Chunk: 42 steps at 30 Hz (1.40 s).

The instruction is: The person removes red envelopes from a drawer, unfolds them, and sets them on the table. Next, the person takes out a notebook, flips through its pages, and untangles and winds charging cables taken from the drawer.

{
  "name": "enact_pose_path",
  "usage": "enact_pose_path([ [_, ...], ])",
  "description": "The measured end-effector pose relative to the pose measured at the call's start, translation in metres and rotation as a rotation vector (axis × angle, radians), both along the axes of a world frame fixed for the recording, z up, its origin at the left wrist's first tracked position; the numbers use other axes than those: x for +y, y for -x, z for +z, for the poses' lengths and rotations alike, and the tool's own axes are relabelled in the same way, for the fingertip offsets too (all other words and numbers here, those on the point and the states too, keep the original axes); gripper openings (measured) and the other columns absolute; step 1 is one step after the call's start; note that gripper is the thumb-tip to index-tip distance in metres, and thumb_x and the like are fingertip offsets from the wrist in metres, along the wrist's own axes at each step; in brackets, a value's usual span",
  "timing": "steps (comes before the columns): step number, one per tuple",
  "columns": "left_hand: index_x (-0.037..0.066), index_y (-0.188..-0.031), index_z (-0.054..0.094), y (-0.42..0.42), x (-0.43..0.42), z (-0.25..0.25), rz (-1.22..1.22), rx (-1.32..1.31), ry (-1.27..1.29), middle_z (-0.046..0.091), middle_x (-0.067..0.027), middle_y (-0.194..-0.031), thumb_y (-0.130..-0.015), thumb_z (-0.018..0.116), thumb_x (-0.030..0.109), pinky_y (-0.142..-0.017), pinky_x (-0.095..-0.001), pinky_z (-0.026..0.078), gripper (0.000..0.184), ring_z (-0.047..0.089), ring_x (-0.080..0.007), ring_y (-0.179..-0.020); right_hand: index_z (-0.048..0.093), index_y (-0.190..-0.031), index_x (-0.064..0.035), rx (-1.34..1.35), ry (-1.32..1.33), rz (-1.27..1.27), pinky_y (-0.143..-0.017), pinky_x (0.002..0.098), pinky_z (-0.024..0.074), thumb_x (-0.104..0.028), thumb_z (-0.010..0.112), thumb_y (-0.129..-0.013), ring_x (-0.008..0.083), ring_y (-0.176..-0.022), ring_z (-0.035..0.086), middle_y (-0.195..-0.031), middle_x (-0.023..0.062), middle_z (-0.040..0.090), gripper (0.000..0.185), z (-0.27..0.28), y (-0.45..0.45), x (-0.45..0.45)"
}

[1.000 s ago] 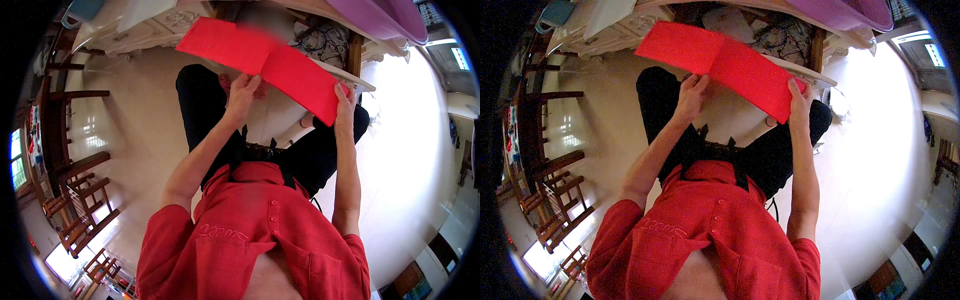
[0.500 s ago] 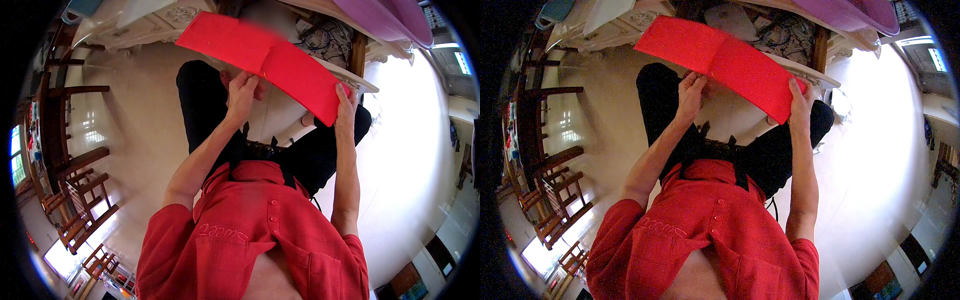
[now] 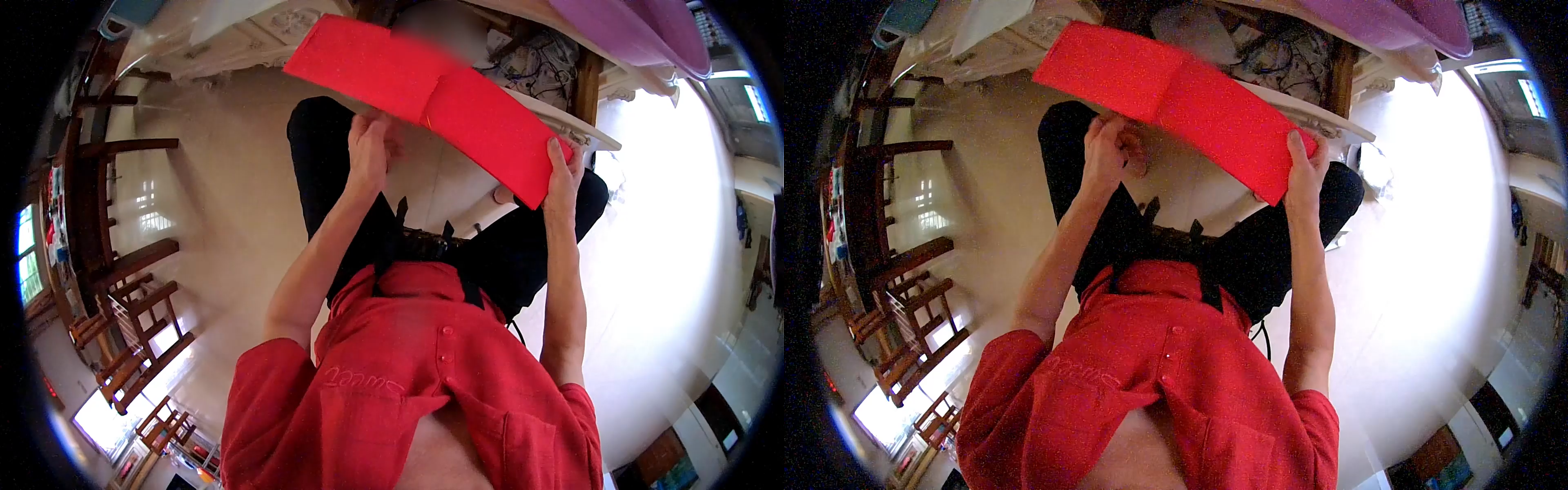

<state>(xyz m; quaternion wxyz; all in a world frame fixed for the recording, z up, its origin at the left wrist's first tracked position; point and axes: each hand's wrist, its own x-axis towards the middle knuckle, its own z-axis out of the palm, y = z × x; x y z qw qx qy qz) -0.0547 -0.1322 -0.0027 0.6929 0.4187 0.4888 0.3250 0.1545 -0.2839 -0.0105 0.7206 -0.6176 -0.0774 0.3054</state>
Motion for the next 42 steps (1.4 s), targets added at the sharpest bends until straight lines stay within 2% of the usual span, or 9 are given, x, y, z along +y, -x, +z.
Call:
enact_pose_path([
  [1, 0.002, -0.102, 0.042, 0.0, 0.002, 0.002, 0.13, -0.019, -0.007, 0.048, -0.007, -0.08, -0.087, 0.047, 0.027, -0.055, -0.0293, 0.043, 0.029, 0.049, -0.0164, -0.056, 0.046, -0.1, -0.0028, -0.005, -0.011, 0.014, -0.073, 0.0258, 0.0433, -0.016, 0.061, -0.08, 0.0143, -0.083, 0.051, -0.094, 0.0085, 0.053, 0.028, -0.002, 0.002, -0.001],
  [5, 0.004, -0.108, 0.037, -0.006, 0.014, 0.0, 0.194, -0.005, 0.071, 0.047, -0.0056, -0.083, -0.09, 0.039, 0.032, -0.054, -0.0291, 0.043, 0.033, 0.049, -0.015, -0.057, 0.046, -0.102, -0.0021, -0.067, -0.024, 0.062, -0.072, 0.0254, 0.0439, -0.017, 0.06, -0.08, 0.0142, -0.082, 0.052, -0.093, 0.0085, 0.053, 0.03, -0.004, 0.005, 0.0],
  [7, 0.005, -0.097, 0.041, -0.009, 0.015, -0.008, 0.179, -0.021, -0.145, 0.05, -0.0058, -0.076, -0.091, 0.035, 0.032, -0.046, -0.0258, 0.04, 0.029, 0.048, -0.0126, -0.055, 0.045, -0.103, -0.0019, -0.054, -0.006, 0.054, -0.072, 0.0254, 0.0438, -0.017, 0.06, -0.081, 0.014, -0.082, 0.052, -0.093, 0.0084, 0.053, 0.03, 0.003, 0.006, -0.001],
  [13, 0.007, -0.09, 0.043, -0.001, 0.014, -0.016, 0.034, 0.009, -0.044, 0.041, -0.0008, -0.061, -0.091, 0.033, 0.027, -0.041, -0.0262, 0.035, 0.023, 0.041, -0.0107, -0.048, 0.045, -0.104, -0.002, -0.034, 0.0, 0.076, -0.072, 0.0251, 0.0435, -0.017, 0.058, -0.082, 0.0132, -0.083, 0.051, -0.095, 0.008, 0.052, 0.03, 0.003, 0.003, -0.005],
  [21, 0.008, -0.087, 0.043, -0.001, 0.017, -0.009, -0.034, -0.091, -0.01, 0.04, -0.0004, -0.061, -0.092, 0.033, 0.024, -0.041, -0.0251, 0.035, 0.02, 0.039, -0.0109, -0.047, 0.047, -0.1, -0.0031, -0.13, 0.009, 0.039, -0.074, 0.0254, 0.043, -0.013, 0.056, -0.082, 0.0134, -0.084, 0.051, -0.095, 0.0069, 0.052, 0.022, 0.014, 0.004, 0.001],
  [26, 0.008, -0.086, 0.043, -0.002, 0.015, 0.006, -0.069, -0.007, -0.101, 0.041, -0.0004, -0.062, -0.092, 0.035, 0.024, -0.042, -0.0253, 0.036, 0.019, 0.04, -0.0108, -0.048, 0.049, -0.098, -0.0035, 0.002, -0.054, -0.005, -0.074, 0.025, 0.0431, -0.013, 0.057, -0.081, 0.0137, -0.083, 0.051, -0.092, 0.0066, 0.053, 0.021, 0.018, -0.004, -0.003],
  [28, 0.008, -0.086, 0.043, -0.002, 0.015, 0.002, -0.062, -0.058, 0.039, 0.041, -0.0006, -0.062, -0.091, 0.036, 0.023, -0.043, -0.0259, 0.036, 0.018, 0.04, -0.011, -0.049, 0.049, -0.098, -0.0034, -0.057, -0.029, 0.014, -0.074, 0.0251, 0.0435, -0.013, 0.058, -0.081, 0.0139, -0.082, 0.052, -0.092, 0.0069, 0.054, 0.021, 0.018, -0.009, -0.003],
  [34, 0.008, -0.09, 0.044, -0.008, 0.004, -0.002, -0.004, -0.21, 0.073, 0.043, -0.0003, -0.064, -0.092, 0.035, 0.023, -0.046, -0.0271, 0.039, 0.017, 0.043, -0.0111, -0.051, 0.05, -0.098, -0.0032, -0.048, -0.016, 0.012, -0.073, 0.0258, 0.044, -0.014, 0.058, -0.081, 0.0148, -0.081, 0.052, -0.093, 0.0077, 0.054, 0.022, 0.014, -0.013, -0.005],
  [42, 0.009, -0.1, 0.046, -0.011, 0.002, 0.002, 0.007, -0.159, 0.089, 0.046, -0.0003, -0.067, -0.092, 0.035, 0.024, -0.048, -0.0278, 0.039, 0.021, 0.043, -0.0106, -0.053, 0.048, -0.1, -0.0028, -0.135, -0.059, 0.002, -0.07, 0.0223, 0.0439, -0.017, 0.057, -0.082, 0.0124, -0.078, 0.052, -0.087, 0.0072, 0.053, 0.025, 0.007, 0.003, 0.005],
])
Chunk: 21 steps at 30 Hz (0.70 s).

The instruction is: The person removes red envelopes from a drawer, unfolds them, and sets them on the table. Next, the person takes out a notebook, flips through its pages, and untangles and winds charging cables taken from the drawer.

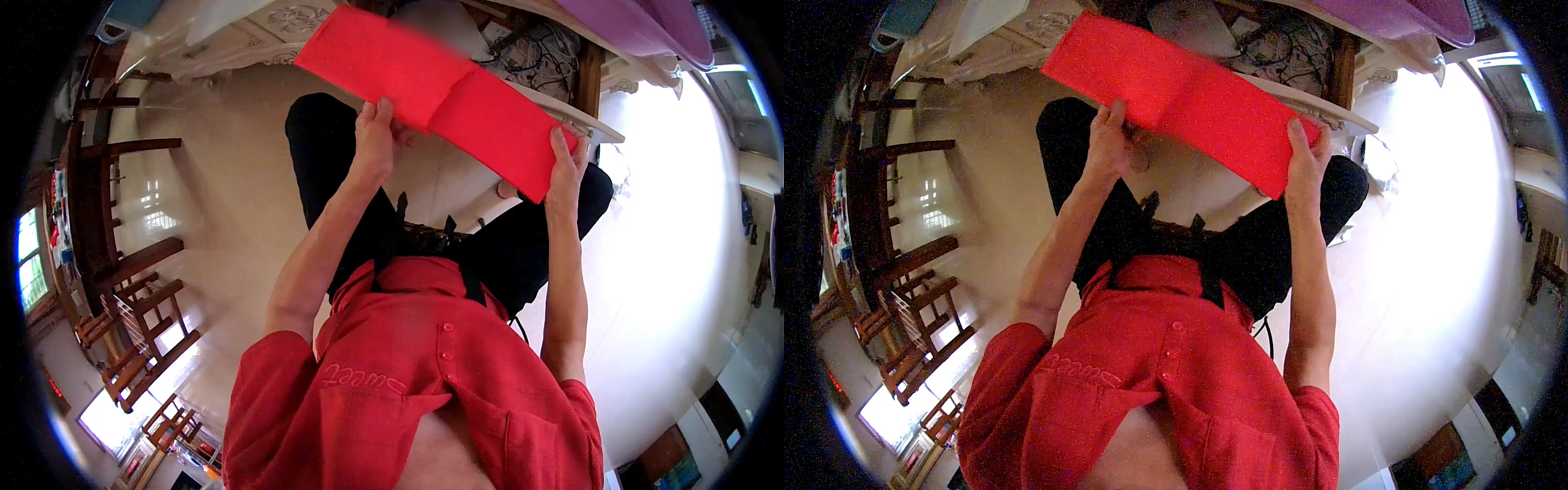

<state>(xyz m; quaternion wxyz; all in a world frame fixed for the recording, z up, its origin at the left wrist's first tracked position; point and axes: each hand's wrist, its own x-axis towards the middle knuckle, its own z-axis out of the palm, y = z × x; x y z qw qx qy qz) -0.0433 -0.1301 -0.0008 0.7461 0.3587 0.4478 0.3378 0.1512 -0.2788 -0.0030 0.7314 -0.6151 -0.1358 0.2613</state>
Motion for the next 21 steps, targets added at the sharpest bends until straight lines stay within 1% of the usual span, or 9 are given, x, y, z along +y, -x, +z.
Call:
enact_pose_path([
  [3, 0.009, -0.099, 0.047, 0.005, 0.002, 0.004, -0.042, 0.01, -0.025, 0.047, -0.0007, -0.068, -0.092, 0.035, 0.025, -0.048, -0.0274, 0.04, 0.021, 0.044, -0.0109, -0.053, 0.048, -0.099, -0.0022, 0.129, -0.046, -0.004, -0.076, 0.0263, 0.0427, -0.015, 0.058, -0.082, 0.0144, -0.083, 0.051, -0.094, 0.0084, 0.053, 0.024, 0.002, -0.009, -0.003],
  [8, 0.008, -0.097, 0.048, -0.001, -0.004, -0.008, -0.116, 0.163, -0.116, 0.047, -0.0013, -0.07, -0.091, 0.037, 0.024, -0.049, -0.0267, 0.041, 0.021, 0.045, -0.0108, -0.054, 0.048, -0.099, -0.0025, 0.044, -0.011, -0.001, -0.074, 0.0258, 0.0434, -0.016, 0.059, -0.081, 0.014, -0.082, 0.052, -0.091, 0.007, 0.054, 0.024, 0.005, 0.002, 0.008],
  [10, 0.006, -0.095, 0.048, -0.008, -0.008, -0.013, 0.066, -0.071, 0.039, 0.047, -0.0014, -0.07, -0.09, 0.039, 0.024, -0.05, -0.0271, 0.042, 0.021, 0.046, -0.0111, -0.056, 0.049, -0.098, -0.0023, 0.041, -0.012, -0.044, -0.073, 0.0248, 0.0441, -0.017, 0.06, -0.08, 0.0134, -0.081, 0.053, -0.09, 0.0066, 0.055, 0.025, 0.004, 0.011, 0.014],
  [11, 0.006, -0.095, 0.048, -0.009, -0.003, -0.014, 0.06, -0.077, 0.034, 0.047, -0.0014, -0.07, -0.09, 0.039, 0.024, -0.05, -0.0271, 0.042, 0.021, 0.046, -0.0111, -0.056, 0.048, -0.099, -0.003, 0.089, -0.021, -0.035, -0.072, 0.027, 0.0439, -0.016, 0.059, -0.081, 0.0147, -0.081, 0.052, -0.091, 0.0065, 0.054, 0.025, 0.003, 0.011, 0.016],
  [14, 0.006, -0.1, 0.046, 0.001, 0.0, -0.003, -0.095, 0.094, -0.126, 0.046, -0.0006, -0.07, -0.089, 0.041, 0.026, -0.051, -0.0293, 0.043, 0.023, 0.047, -0.0117, -0.056, 0.046, -0.099, -0.0039, 0.166, -0.036, -0.002, -0.071, 0.0288, 0.044, -0.016, 0.058, -0.082, 0.0158, -0.08, 0.052, -0.091, 0.0067, 0.053, 0.024, -0.002, 0.01, 0.008],
  [16, 0.008, -0.11, 0.043, -0.001, 0.006, 0.002, -0.122, 0.023, -0.031, 0.052, -0.004, -0.085, -0.089, 0.043, 0.029, -0.062, -0.0327, 0.047, 0.03, 0.054, -0.0169, -0.073, 0.046, -0.098, -0.0042, 0.189, -0.091, 0.023, -0.07, 0.028, 0.0448, -0.016, 0.057, -0.082, 0.0152, -0.081, 0.053, -0.091, 0.0072, 0.054, 0.023, 0.002, 0.002, 0.011],
  [17, 0.008, -0.11, 0.043, -0.001, 0.009, 0.005, -0.128, 0.021, -0.035, 0.052, -0.004, -0.085, -0.089, 0.043, 0.029, -0.062, -0.0327, 0.047, 0.03, 0.054, -0.0169, -0.073, 0.046, -0.097, -0.0048, 0.199, -0.084, 0.023, -0.07, 0.0269, 0.0451, -0.016, 0.058, -0.082, 0.0147, -0.081, 0.054, -0.091, 0.0071, 0.054, 0.022, 0.003, 0.001, 0.009],
  [19, 0.009, -0.119, 0.037, -0.002, 0.013, 0.02, 0.089, -0.51, 0.227, 0.05, -0.0086, -0.107, -0.087, 0.048, 0.029, -0.079, -0.0382, 0.045, 0.039, 0.051, -0.0238, -0.096, 0.046, -0.097, -0.0051, 0.164, -0.074, 0.053, -0.07, 0.0267, 0.045, -0.017, 0.058, -0.082, 0.0143, -0.081, 0.053, -0.09, 0.0069, 0.054, 0.022, 0.008, 0.002, 0.008],
  [21, 0.008, -0.12, 0.036, -0.002, 0.02, 0.01, 0.105, -0.538, 0.242, 0.046, -0.0102, -0.114, -0.085, 0.051, 0.024, -0.085, -0.0409, 0.042, 0.04, 0.047, -0.0261, -0.104, 0.046, -0.097, -0.0054, 0.13, -0.057, 0.084, -0.071, 0.0265, 0.0449, -0.017, 0.058, -0.082, 0.0139, -0.08, 0.053, -0.089, 0.0067, 0.054, 0.022, 0.011, 0.002, 0.005],
])
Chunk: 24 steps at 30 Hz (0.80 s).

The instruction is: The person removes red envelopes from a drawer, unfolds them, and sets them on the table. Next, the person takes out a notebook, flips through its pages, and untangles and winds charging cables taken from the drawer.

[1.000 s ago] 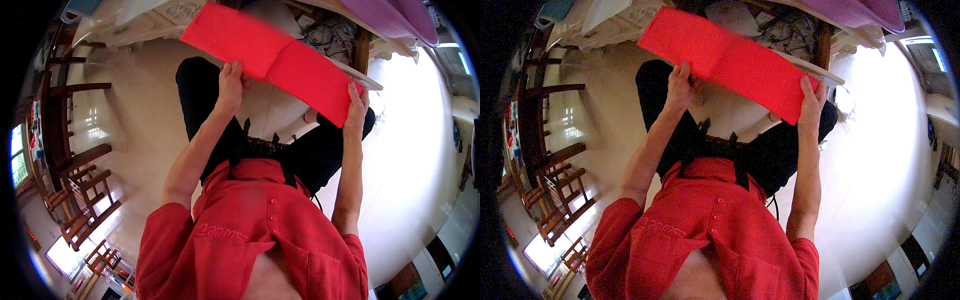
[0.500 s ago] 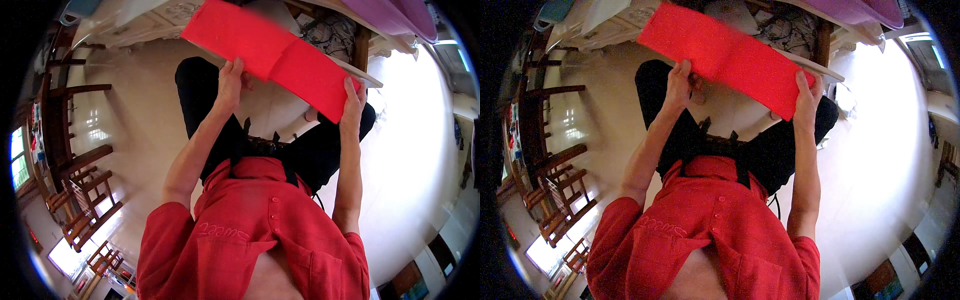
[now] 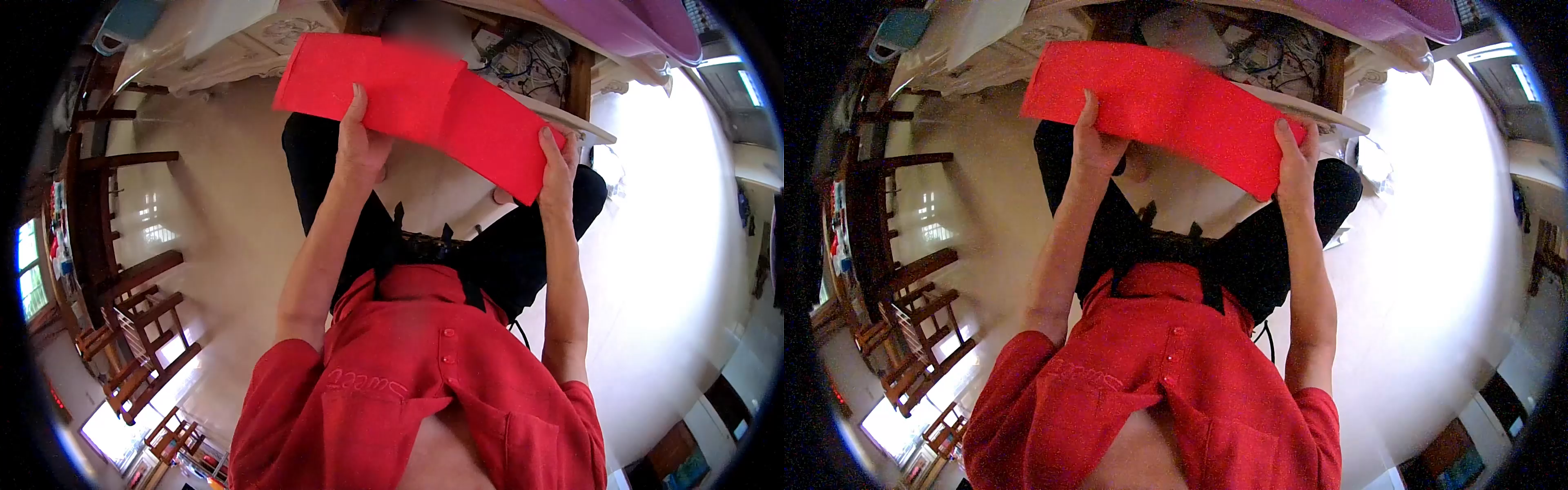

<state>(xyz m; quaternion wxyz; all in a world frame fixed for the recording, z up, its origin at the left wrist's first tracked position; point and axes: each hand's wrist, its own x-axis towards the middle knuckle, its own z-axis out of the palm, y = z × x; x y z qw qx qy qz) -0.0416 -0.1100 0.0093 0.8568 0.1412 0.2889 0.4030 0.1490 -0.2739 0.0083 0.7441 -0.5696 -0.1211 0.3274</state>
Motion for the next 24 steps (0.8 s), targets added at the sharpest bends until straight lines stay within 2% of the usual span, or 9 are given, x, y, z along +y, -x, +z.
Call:
enact_pose_path([
  [1, 0.007, -0.121, 0.036, 0.001, 0.001, -0.004, 0.025, -0.021, 0.015, 0.043, -0.0118, -0.12, -0.084, 0.054, 0.019, -0.092, -0.0436, 0.038, 0.043, 0.042, -0.0285, -0.111, 0.047, -0.096, -0.0047, -0.053, 0.03, 0.018, -0.068, 0.0245, 0.045, -0.017, 0.057, -0.082, 0.0124, -0.078, 0.053, -0.088, 0.0062, 0.054, 0.021, 0.002, 0.002, -0.001],
  [3, 0.006, -0.12, 0.036, 0.002, -0.007, -0.003, 0.02, 0.037, 0.003, 0.044, -0.0115, -0.119, -0.082, 0.055, 0.014, -0.093, -0.0442, 0.038, 0.043, 0.043, -0.0285, -0.11, 0.047, -0.095, -0.004, -0.107, 0.048, 0.039, -0.066, 0.0225, 0.0452, -0.017, 0.057, -0.083, 0.0108, -0.076, 0.053, -0.086, 0.0058, 0.054, 0.021, 0.005, 0.005, 0.002],
  [6, 0.005, -0.118, 0.038, 0.003, -0.006, 0.006, -0.053, 0.088, 0.001, 0.045, -0.0111, -0.118, -0.079, 0.057, 0.005, -0.094, -0.0448, 0.037, 0.044, 0.044, -0.0288, -0.109, 0.046, -0.099, -0.0048, -0.054, 0.142, 0.076, -0.072, 0.0257, 0.0439, -0.017, 0.057, -0.082, 0.0123, -0.078, 0.051, -0.088, 0.0056, 0.054, 0.023, 0.003, 0.01, -0.003],
  [11, 0.005, -0.117, 0.04, -0.004, -0.012, -0.003, -0.127, 0.075, -0.019, 0.045, -0.0109, -0.118, -0.077, 0.056, 0.0, -0.095, -0.0443, 0.036, 0.043, 0.045, -0.029, -0.108, 0.047, -0.096, -0.0062, -0.017, -0.057, -0.049, -0.074, 0.023, 0.0416, -0.018, 0.056, -0.083, 0.0103, -0.078, 0.05, -0.085, 0.0039, 0.053, 0.019, -0.005, 0.03, 0.012],
  [13, 0.005, -0.116, 0.042, -0.012, -0.029, -0.003, -0.23, 0.04, 0.053, 0.047, -0.0108, -0.118, -0.076, 0.057, -0.001, -0.093, -0.0461, 0.037, 0.043, 0.045, -0.029, -0.109, 0.047, -0.098, -0.0062, 0.034, -0.077, -0.069, -0.08, 0.024, 0.0385, -0.018, 0.052, -0.085, 0.0116, -0.085, 0.048, -0.092, 0.0044, 0.051, 0.018, -0.004, 0.044, 0.023],
  [15, 0.005, -0.117, 0.042, -0.023, -0.051, 0.003, -0.238, 0.041, 0.134, 0.047, -0.0105, -0.117, -0.075, 0.057, -0.001, -0.093, -0.0478, 0.037, 0.045, 0.044, -0.0288, -0.11, 0.047, -0.099, -0.0058, -0.072, 0.011, -0.163, -0.087, 0.0258, 0.0328, -0.021, 0.047, -0.088, 0.0129, -0.096, 0.043, -0.104, 0.0054, 0.047, 0.019, -0.009, 0.05, 0.035],
  [16, 0.005, -0.117, 0.042, -0.026, -0.056, 0.007, -0.246, 0.04, 0.21, 0.048, -0.0102, -0.116, -0.074, 0.058, -0.002, -0.092, -0.0494, 0.037, 0.046, 0.044, -0.0286, -0.11, 0.039, -0.114, -0.0072, -0.1, -0.033, -0.029, -0.094, 0.028, 0.0238, -0.029, 0.044, -0.089, 0.0158, -0.106, 0.035, -0.108, 0.006, 0.042, 0.034, -0.007, 0.047, 0.037],
  [20, 0.005, -0.116, 0.043, -0.018, -0.048, -0.002, -0.354, 0.09, 0.147, 0.05, -0.0093, -0.115, -0.074, 0.059, -0.002, -0.089, -0.0524, 0.037, 0.045, 0.044, -0.0284, -0.11, 0.038, -0.117, -0.0071, -0.15, -0.018, 0.052, -0.094, 0.0281, 0.0249, -0.033, 0.042, -0.089, 0.0172, -0.106, 0.036, -0.111, 0.0082, 0.042, 0.038, 0.004, 0.044, 0.036],
  [24, 0.007, -0.117, 0.042, -0.028, -0.043, 0.007, -0.391, 0.125, 0.016, 0.049, -0.0085, -0.115, -0.072, 0.059, -0.004, -0.087, -0.0515, 0.04, 0.048, 0.046, -0.0285, -0.108, 0.031, -0.124, 0.0005, -0.47, 0.205, 0.002, -0.096, 0.0311, 0.0236, -0.04, 0.041, -0.088, 0.023, -0.112, 0.034, -0.123, 0.0148, 0.035, 0.055, -0.005, 0.048, 0.046],
])
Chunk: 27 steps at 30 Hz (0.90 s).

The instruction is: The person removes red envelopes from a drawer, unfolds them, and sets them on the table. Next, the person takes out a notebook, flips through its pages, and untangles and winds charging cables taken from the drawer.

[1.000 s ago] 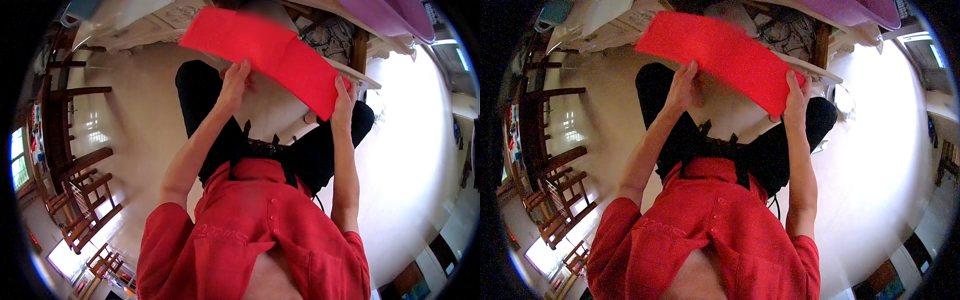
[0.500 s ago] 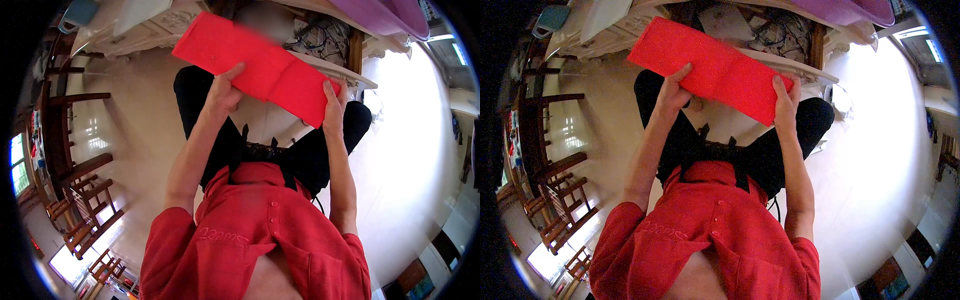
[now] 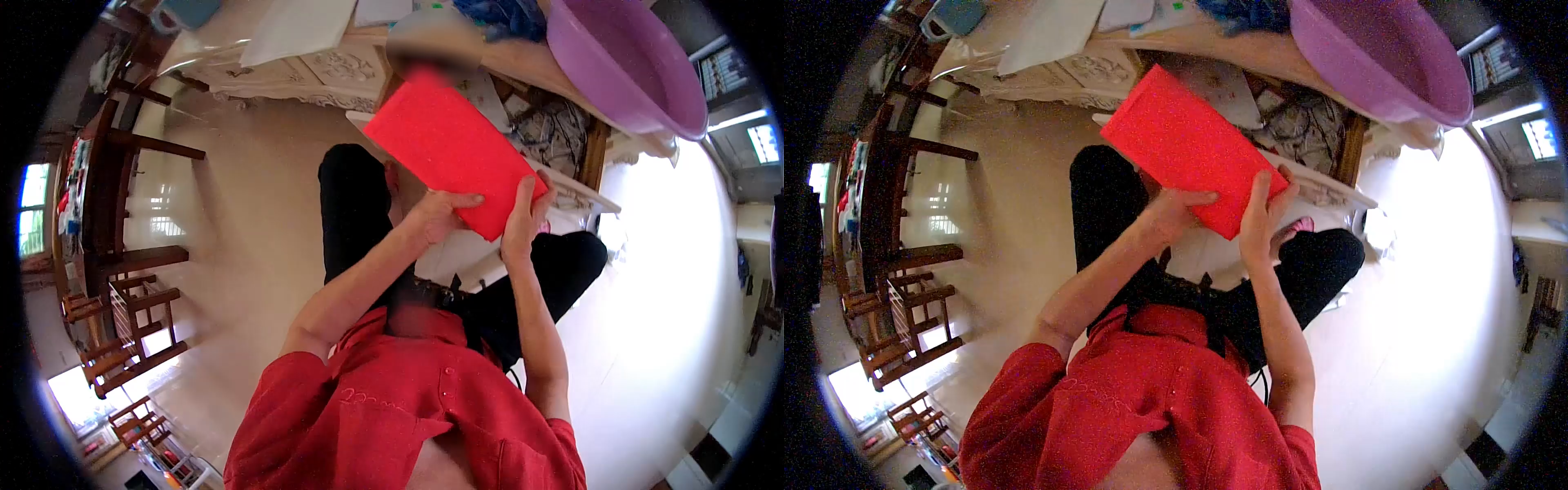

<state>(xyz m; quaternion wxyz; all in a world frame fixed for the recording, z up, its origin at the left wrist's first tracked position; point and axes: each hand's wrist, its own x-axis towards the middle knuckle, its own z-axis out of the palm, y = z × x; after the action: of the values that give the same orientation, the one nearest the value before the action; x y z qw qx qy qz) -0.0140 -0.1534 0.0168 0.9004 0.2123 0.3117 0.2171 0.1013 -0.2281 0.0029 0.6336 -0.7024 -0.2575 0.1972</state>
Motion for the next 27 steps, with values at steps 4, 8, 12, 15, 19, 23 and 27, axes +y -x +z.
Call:
enact_pose_path([
  [4, 0.008, -0.117, 0.042, 0.004, 0.011, 0.025, 0.01, 0.07, -0.032, 0.048, -0.0087, -0.115, -0.072, 0.061, -0.001, -0.084, -0.0526, 0.042, 0.049, 0.047, -0.0282, -0.107, 0.022, -0.128, 0.0042, 0.231, 0.08, -0.162, -0.098, 0.0317, 0.025, -0.036, 0.044, -0.088, 0.0231, -0.115, 0.034, -0.125, 0.0165, 0.035, 0.061, 0.011, 0.004, 0.011],
  [8, 0.007, -0.118, 0.037, 0.018, 0.026, 0.047, 0.073, 0.064, -0.152, 0.046, -0.0112, -0.115, -0.077, 0.059, 0.002, -0.082, -0.0545, 0.042, 0.047, 0.047, -0.0288, -0.106, 0.016, -0.131, 0.004, 0.603, -0.303, 0.113, -0.092, 0.0316, 0.035, -0.027, 0.049, -0.087, 0.0237, -0.108, 0.043, -0.122, 0.0161, 0.04, 0.063, 0.049, 0.005, 0.025],
  [12, 0.006, -0.123, 0.022, 0.026, 0.024, 0.042, 0.245, 0.06, -0.548, 0.041, -0.0129, -0.119, -0.082, 0.051, 0.004, -0.071, -0.0472, 0.05, 0.05, 0.049, -0.0273, -0.104, 0.032, -0.119, 0.0001, 0.601, -0.311, -0.032, -0.085, 0.0337, 0.0414, -0.021, 0.051, -0.086, 0.0212, -0.101, 0.049, -0.114, 0.0133, 0.045, 0.043, 0.046, 0.021, 0.072],
  [15, 0.013, -0.126, 0.022, 0.039, 0.048, 0.068, 0.368, 0.148, -0.487, 0.042, -0.0122, -0.119, -0.084, 0.041, 0.001, -0.048, -0.0365, 0.055, 0.047, 0.058, -0.0245, -0.085, 0.032, -0.121, -0.004, 0.573, -0.209, 0.221, -0.084, 0.0317, 0.0421, -0.017, 0.052, -0.085, 0.0193, -0.098, 0.051, -0.114, 0.0111, 0.046, 0.044, 0.069, 0.044, 0.086],
  [19, 0.007, -0.12, 0.038, 0.082, 0.122, 0.081, 0.527, 0.252, -0.59, 0.051, -0.0094, -0.107, -0.085, 0.046, 0.008, -0.056, -0.0318, 0.053, 0.036, 0.059, -0.0212, -0.08, 0.035, -0.121, -0.007, 0.338, -0.294, 0.472, -0.077, 0.0295, 0.0437, -0.014, 0.052, -0.084, 0.0165, -0.094, 0.051, -0.112, 0.0101, 0.048, 0.041, 0.07, 0.05, 0.106],
  [23, 0.007, -0.122, 0.037, 0.13, 0.253, 0.086, 0.336, 0.453, -0.765, 0.058, -0.0085, -0.092, -0.086, 0.047, 0.012, -0.045, -0.0253, 0.044, 0.038, 0.056, -0.0186, -0.058, 0.054, -0.101, -0.0026, -0.174, -0.037, 0.569, -0.07, 0.0269, 0.0444, -0.01, 0.053, -0.081, 0.0125, -0.082, 0.055, -0.093, 0.0078, 0.059, 0.021, 0.039, 0.015, 0.105],
  [27, 0.006, -0.123, 0.035, 0.15, 0.36, 0.087, 0.202, 0.655, -0.858, 0.058, -0.0097, -0.087, -0.085, 0.05, 0.013, -0.043, -0.0237, 0.043, 0.041, 0.056, -0.0183, -0.057, 0.059, -0.09, -0.0014, -0.325, 0.075, 0.387, -0.068, 0.0258, 0.0443, -0.008, 0.054, -0.079, 0.0127, -0.073, 0.057, -0.08, 0.0072, 0.061, 0.014, 0.016, -0.031, 0.089],
])
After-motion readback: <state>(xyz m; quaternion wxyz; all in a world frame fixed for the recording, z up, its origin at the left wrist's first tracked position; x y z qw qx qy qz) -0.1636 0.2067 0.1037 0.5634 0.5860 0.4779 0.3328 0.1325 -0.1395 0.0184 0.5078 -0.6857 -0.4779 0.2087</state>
